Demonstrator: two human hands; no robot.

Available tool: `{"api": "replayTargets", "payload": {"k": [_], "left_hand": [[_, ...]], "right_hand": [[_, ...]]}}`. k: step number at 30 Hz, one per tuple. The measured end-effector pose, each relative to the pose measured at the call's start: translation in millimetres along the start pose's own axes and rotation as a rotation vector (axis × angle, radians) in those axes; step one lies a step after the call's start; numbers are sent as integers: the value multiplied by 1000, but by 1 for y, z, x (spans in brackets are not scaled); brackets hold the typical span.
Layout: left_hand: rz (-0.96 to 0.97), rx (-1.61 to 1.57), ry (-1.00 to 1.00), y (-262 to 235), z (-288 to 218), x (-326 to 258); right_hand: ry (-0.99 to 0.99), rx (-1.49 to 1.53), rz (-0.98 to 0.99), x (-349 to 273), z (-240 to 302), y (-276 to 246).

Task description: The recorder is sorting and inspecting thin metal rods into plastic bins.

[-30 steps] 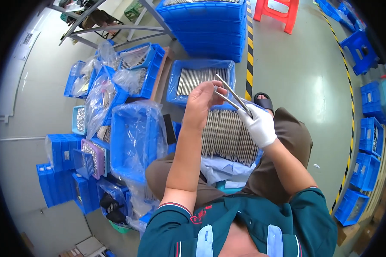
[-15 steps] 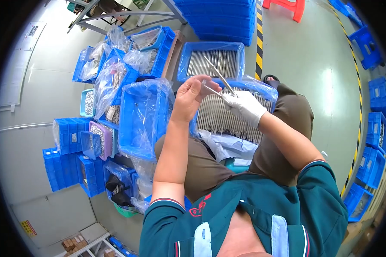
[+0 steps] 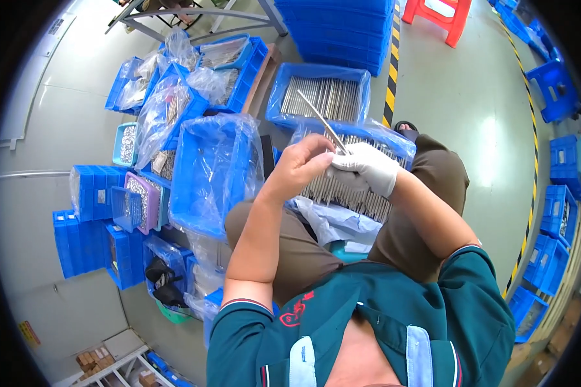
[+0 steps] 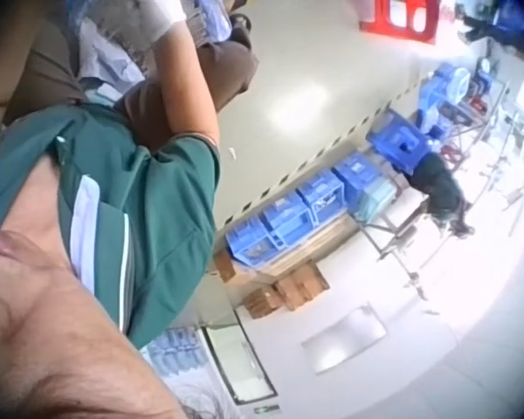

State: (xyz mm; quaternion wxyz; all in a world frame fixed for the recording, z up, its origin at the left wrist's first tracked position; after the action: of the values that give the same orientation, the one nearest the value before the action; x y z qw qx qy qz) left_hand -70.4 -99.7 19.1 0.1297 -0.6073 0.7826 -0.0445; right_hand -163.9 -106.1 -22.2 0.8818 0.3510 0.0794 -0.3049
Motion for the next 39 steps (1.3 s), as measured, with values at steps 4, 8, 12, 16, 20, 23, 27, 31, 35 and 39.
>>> {"api": "replayTargets", "payload": {"k": [4,8,12,16,20,23,27,31,35,39], "left_hand": [[12,-75,-16,26,-8,-33],[-57,-435,-21,43,23,-63],[-114,-525,7,87,28,-67],[-309,-329,-21,81,30,-85],[-664,412,172,65,-29,-114],[-680,434,163,57,-46,-121],[-749,798,329,62,-69,-133],[-755,1244,396,66,-82,-138],[-721,1297,442,57,-82,-132],[-662,1118,293,45,-56,-126]], "right_hand": [[-23,-106,-120,-32,-9,10],[10,93,-111,-56,-15,12],[-338,425,-141,-52,-11,19],[-415,209,-160,-73,0,30],[-512,-41,-337,-102,18,24],[-475,12,-351,-116,18,17],[-296,442,-44,-114,-2,11],[-733,-661,-403,-122,25,19],[-160,47,-460,-95,-15,3],[-403,-382,-590,-90,6,3]]}}
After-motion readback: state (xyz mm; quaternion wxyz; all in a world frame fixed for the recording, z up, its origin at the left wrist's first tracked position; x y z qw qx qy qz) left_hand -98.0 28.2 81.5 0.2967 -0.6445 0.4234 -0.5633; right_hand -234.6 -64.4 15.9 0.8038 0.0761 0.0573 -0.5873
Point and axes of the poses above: each hand's wrist, its own x-axis towards the middle knuckle, its own y-axis out of the palm, z = x × y, the point moved 9 cm from there along x, towards the middle knuckle, and after that the axes turned 10 degrees about x, right-handed, at the moved point
